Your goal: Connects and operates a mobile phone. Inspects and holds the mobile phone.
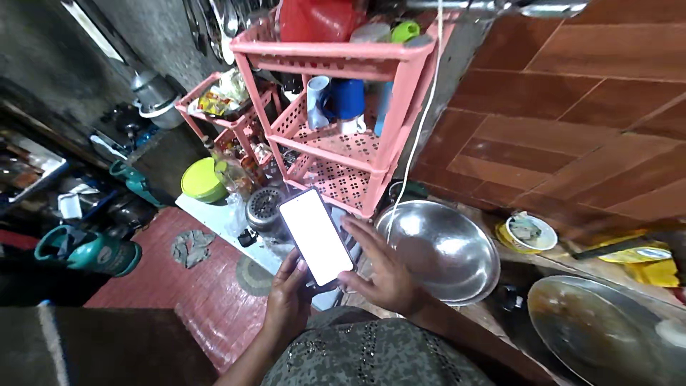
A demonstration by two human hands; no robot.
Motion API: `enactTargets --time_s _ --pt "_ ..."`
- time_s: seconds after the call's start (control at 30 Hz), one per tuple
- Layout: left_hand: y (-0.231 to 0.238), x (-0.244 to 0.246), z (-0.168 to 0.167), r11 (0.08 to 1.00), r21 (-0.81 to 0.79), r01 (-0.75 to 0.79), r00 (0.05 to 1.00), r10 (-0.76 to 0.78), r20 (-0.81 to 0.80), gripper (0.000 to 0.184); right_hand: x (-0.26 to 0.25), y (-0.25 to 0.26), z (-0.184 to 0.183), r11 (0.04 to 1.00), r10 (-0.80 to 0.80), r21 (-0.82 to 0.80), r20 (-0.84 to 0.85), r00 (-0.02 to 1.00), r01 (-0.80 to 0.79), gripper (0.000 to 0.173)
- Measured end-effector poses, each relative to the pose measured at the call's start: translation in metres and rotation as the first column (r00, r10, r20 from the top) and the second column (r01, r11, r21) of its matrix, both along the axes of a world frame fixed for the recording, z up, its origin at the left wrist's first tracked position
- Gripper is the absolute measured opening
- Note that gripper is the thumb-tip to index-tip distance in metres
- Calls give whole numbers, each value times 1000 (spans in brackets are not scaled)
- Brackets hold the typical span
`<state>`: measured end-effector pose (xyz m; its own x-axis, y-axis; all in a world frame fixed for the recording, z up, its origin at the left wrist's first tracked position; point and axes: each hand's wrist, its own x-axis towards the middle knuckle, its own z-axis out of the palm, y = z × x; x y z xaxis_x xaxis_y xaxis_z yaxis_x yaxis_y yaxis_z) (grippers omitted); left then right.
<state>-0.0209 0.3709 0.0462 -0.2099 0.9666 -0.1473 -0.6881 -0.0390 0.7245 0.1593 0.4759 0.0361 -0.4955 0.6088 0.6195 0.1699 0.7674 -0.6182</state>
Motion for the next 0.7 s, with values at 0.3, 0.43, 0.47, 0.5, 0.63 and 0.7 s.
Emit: enactTargets --time_s 0.3,0.43,0.47,0.5,0.63,0.7 --pt "35 -25 5 989 79 123 991 -118 -55 48 -31 -3 34 983 -65 -156 198 978 96 97" --pt "58 -38 6 941 171 292 954 -299 17 53 -42 -3 42 970 -195 -119 152 969 213 95" --pt "63 -41 8 927 185 326 941 -337 32 56 -46 -3 43 965 -233 -95 127 964 245 94" --pt "67 -43 10 914 198 355 927 -371 49 59 -49 -3 44 958 -272 -62 101 957 279 93" --pt "79 -56 18 858 265 440 876 -475 84 60 -62 -1 58 924 -380 69 57 923 377 92" --pt "84 -64 20 826 309 472 859 -510 52 55 -66 2 73 907 -410 141 64 910 398 88"
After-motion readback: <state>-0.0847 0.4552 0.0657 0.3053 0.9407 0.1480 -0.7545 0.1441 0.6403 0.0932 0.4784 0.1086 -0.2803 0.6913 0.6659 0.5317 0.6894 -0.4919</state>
